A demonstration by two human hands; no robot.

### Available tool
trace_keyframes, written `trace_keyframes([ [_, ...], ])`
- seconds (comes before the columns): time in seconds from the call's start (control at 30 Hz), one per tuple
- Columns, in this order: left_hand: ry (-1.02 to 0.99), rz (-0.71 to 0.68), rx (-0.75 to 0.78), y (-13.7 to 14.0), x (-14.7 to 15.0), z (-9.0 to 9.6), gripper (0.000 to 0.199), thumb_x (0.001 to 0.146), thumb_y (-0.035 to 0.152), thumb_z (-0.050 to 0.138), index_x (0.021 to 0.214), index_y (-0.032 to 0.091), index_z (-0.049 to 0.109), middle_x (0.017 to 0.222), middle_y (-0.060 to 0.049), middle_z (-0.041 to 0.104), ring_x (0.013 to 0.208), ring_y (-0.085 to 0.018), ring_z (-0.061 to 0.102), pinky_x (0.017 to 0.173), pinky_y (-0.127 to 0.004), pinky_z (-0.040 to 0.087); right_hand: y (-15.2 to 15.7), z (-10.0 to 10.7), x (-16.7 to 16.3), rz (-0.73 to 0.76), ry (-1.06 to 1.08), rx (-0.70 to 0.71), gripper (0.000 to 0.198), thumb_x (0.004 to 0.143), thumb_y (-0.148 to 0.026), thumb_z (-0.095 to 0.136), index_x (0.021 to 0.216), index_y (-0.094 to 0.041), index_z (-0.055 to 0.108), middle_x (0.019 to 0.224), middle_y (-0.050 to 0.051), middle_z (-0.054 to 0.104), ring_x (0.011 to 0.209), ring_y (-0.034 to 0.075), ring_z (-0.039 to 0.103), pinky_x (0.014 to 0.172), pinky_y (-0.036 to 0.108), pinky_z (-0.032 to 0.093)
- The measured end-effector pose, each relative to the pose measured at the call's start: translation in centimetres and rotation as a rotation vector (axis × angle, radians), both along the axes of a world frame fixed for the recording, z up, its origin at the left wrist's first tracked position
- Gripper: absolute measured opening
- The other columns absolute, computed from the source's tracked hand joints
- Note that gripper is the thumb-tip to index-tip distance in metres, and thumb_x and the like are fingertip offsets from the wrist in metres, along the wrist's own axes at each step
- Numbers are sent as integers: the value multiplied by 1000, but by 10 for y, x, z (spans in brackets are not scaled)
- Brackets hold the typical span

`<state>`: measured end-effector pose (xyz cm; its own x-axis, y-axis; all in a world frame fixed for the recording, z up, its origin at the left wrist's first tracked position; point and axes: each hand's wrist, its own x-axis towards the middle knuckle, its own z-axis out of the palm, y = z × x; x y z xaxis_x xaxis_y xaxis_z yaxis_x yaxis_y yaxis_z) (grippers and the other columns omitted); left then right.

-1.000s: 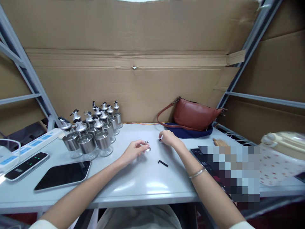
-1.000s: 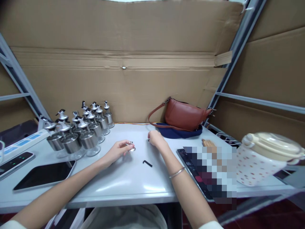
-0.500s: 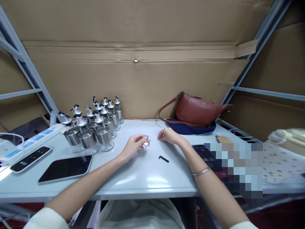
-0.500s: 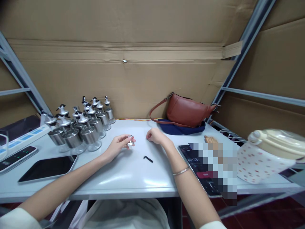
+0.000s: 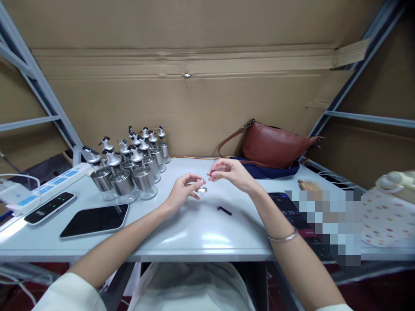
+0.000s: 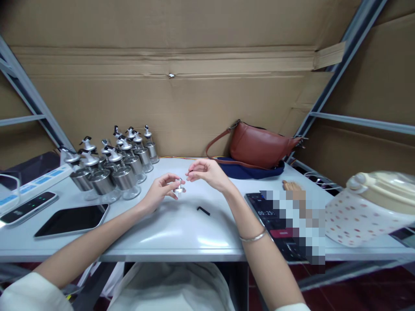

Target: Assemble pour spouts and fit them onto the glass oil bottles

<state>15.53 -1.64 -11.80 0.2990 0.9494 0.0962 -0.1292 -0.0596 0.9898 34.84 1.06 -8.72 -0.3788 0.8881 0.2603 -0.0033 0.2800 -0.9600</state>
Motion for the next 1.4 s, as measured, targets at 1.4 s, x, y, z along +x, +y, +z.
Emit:
trace_keyframes([
  [1.4, 92, -78, 109, -5, -3, -1, 33, 61, 38, 80, 65, 12, 61, 65, -5, 68, 59, -14, 62, 57, -26, 47, -9, -3, -8, 170, -247, -13, 29, 57, -35, 83, 61, -12, 65, 53, 0, 62, 50, 10, 54, 51, 23, 40],
])
